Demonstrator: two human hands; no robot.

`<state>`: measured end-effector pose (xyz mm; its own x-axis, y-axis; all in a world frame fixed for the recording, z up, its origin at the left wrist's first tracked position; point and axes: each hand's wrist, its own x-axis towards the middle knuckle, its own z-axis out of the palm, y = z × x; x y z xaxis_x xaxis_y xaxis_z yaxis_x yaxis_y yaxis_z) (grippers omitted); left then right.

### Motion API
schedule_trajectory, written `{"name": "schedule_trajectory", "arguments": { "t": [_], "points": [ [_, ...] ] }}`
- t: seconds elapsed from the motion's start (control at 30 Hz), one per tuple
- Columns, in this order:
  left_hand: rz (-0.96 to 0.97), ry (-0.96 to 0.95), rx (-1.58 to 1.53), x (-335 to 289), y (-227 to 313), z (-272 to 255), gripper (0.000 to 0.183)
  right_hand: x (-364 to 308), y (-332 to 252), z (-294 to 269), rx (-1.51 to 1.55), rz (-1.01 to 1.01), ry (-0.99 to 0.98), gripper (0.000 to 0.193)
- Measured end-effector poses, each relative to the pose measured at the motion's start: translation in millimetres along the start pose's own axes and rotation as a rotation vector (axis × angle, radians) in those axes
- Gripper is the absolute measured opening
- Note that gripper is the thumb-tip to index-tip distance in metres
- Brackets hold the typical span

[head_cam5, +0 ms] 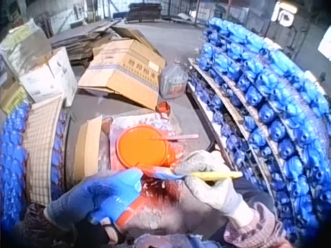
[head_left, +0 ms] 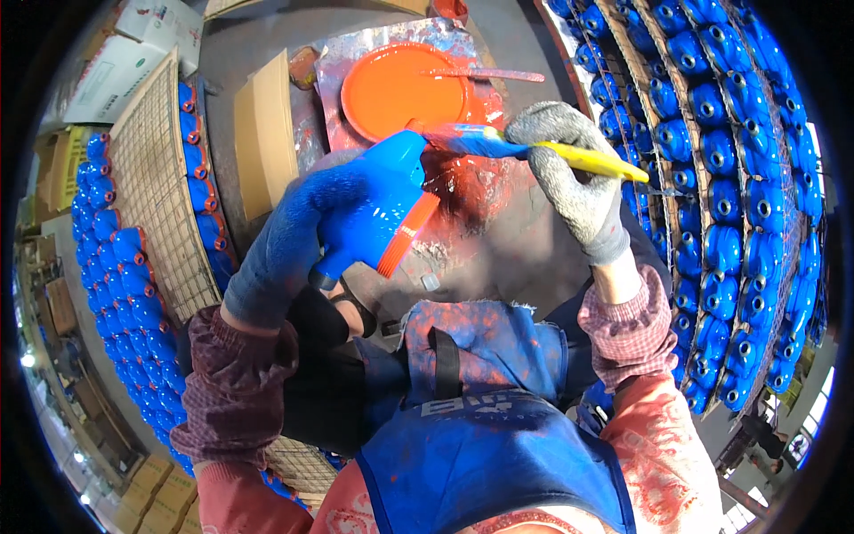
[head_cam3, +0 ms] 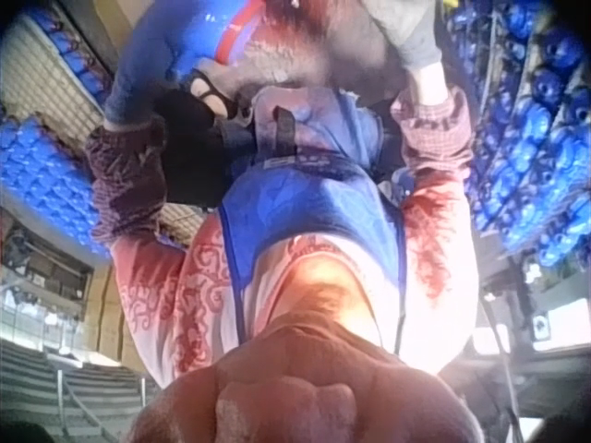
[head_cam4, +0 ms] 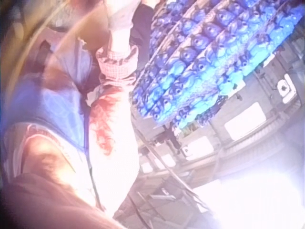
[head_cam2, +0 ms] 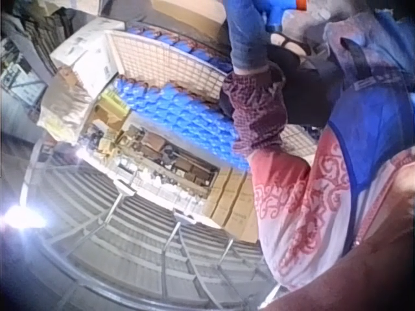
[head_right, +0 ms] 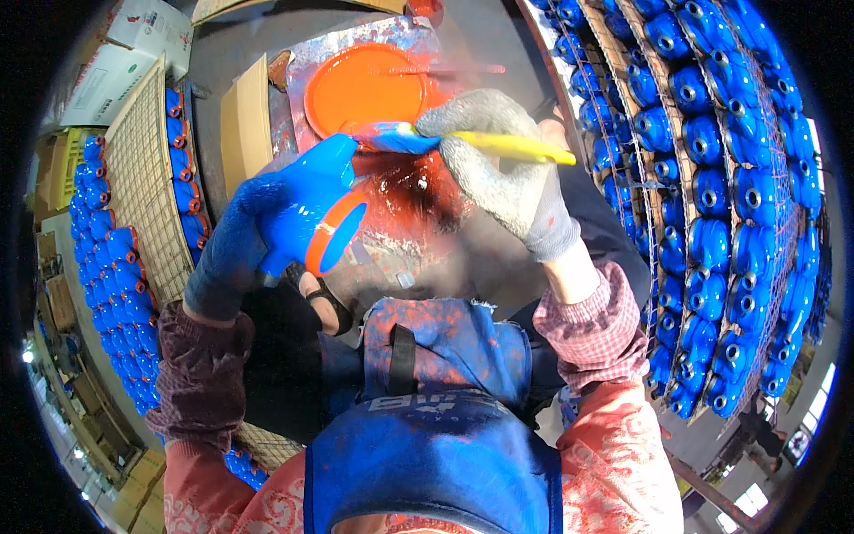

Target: The person paints blue components by dipping a paintbrush into an orange paint dish, applying paint to the rims of each component by hand, and placing them onto a wire grid tray.

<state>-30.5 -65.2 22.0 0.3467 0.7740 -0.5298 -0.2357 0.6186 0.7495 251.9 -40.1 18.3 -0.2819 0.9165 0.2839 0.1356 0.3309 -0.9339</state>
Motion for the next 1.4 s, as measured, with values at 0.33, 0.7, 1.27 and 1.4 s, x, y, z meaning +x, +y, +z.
{"name": "schedule_trajectory", "arguments": {
  "t": [0.33, 0.7, 1.27, 1.4],
  "points": [
    [-0.071, -0.285, -0.879, -16, -7, 6, 0.071, 9, -5, 7, 0.263, -0.239, 0.162, 0.017],
    [-0.013, -0.882, -0.655, -20, 17, 44, 0.06, 23, -19, 17, 0.682, -0.407, 0.134, 0.024],
    [0.244, 0.081, -0.113, -11, 4, 12, 0.06, 8, -19, -47, 0.307, 0.161, 0.182, 0.022],
    [0.556, -0.028, 0.055, -8, 5, 16, 0.055, 22, -16, -38, 0.265, 0.193, 0.186, 0.025]
  ]
}}
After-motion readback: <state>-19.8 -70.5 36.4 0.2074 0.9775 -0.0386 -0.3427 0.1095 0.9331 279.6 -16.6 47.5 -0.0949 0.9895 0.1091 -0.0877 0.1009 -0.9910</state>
